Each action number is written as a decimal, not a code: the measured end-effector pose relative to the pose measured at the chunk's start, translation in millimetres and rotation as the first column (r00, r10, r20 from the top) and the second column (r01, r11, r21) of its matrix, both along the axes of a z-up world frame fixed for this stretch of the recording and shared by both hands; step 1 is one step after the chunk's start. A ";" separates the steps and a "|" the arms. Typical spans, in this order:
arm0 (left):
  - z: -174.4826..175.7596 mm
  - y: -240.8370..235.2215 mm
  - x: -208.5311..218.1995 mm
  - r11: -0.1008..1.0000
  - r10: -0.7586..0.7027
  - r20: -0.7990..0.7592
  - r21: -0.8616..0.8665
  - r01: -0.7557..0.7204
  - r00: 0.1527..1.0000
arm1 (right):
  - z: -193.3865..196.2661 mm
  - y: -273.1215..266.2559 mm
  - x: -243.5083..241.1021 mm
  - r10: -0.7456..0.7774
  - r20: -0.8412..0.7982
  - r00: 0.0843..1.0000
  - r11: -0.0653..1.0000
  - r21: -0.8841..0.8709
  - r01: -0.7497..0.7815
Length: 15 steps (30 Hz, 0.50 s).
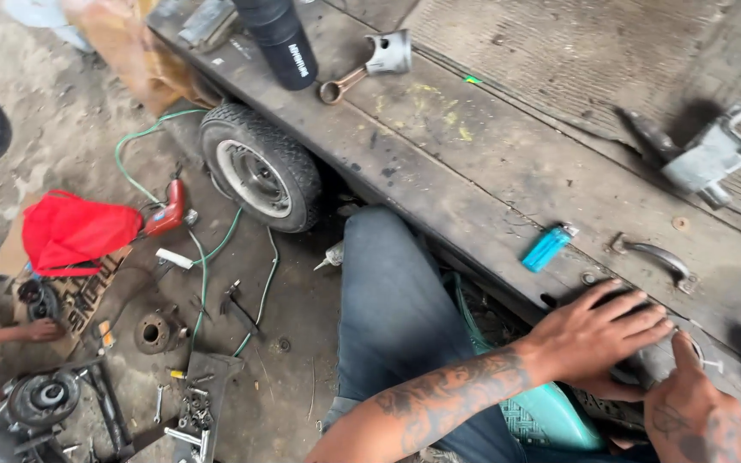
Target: A person is sitting on the floor, attempting to fit a metal ring onto a motorcycle clutch component on a wooden workbench.
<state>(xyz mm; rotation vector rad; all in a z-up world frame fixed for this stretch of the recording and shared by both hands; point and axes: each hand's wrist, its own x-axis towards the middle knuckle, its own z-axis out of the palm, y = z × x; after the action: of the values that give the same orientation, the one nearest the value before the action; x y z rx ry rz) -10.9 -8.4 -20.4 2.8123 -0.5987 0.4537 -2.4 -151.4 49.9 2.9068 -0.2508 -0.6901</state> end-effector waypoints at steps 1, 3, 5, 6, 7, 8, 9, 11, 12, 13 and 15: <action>-0.3 2.0 -1.0 1.000 0.006 0.003 0.003 -0.006 1.000 | -3.7 -1.2 -2.1 0.006 0.003 1.000 1.000 0.003 -0.006; 0.1 -0.6 -0.6 0.999 -0.002 -0.009 0.039 0.002 1.000 | -8.9 -9.6 -5.9 0.066 0.090 0.994 0.997 0.039 -0.070; 0.6 0.9 -2.7 0.999 -0.014 -0.006 -0.046 0.014 1.000 | 5.4 1.2 -2.3 -0.011 0.022 1.000 0.996 0.088 0.009; 0.1 -0.4 -2.2 0.992 -0.018 -0.006 -0.126 0.017 1.000 | 12.2 4.5 0.2 -0.077 -0.051 0.996 0.987 0.139 0.083; 4.4 1.8 -2.3 0.989 -0.047 -0.002 -0.140 0.046 0.999 | 13.1 3.5 -2.4 -0.106 -0.045 0.993 0.986 0.125 0.111; 8.0 3.8 -1.2 0.995 -0.046 -0.009 -0.092 0.045 0.999 | 13.4 2.2 -4.0 -0.056 -0.021 0.998 0.982 0.179 0.059; 11.2 3.8 -0.9 0.998 -0.050 -0.016 -0.047 0.049 0.999 | 14.1 -1.0 -7.4 -0.012 0.006 1.000 0.974 0.226 0.011; 12.6 7.1 0.5 0.994 -0.090 -0.016 -0.059 0.089 0.996 | 33.7 11.8 -1.7 -0.078 -0.083 0.994 0.971 0.219 0.094; 12.2 6.8 2.3 0.994 -0.096 -0.017 -0.053 0.095 0.995 | 42.8 16.5 2.1 -0.108 -0.172 0.979 0.962 0.231 0.146; 15.9 6.7 2.4 0.987 -0.139 -0.011 -0.079 0.138 0.990 | 34.0 12.0 -1.6 -0.155 -0.165 0.974 0.961 0.205 0.187; 21.8 11.8 5.5 0.980 -0.155 -0.059 -0.136 0.146 0.986 | 14.8 5.7 -5.6 -0.103 -0.019 0.994 0.944 0.312 0.104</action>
<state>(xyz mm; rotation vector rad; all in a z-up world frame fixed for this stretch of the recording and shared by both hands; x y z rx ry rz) -5.4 3.4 1.4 2.6239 -0.7325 0.3520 -8.0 -145.7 64.8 3.2123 -0.3231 -0.8175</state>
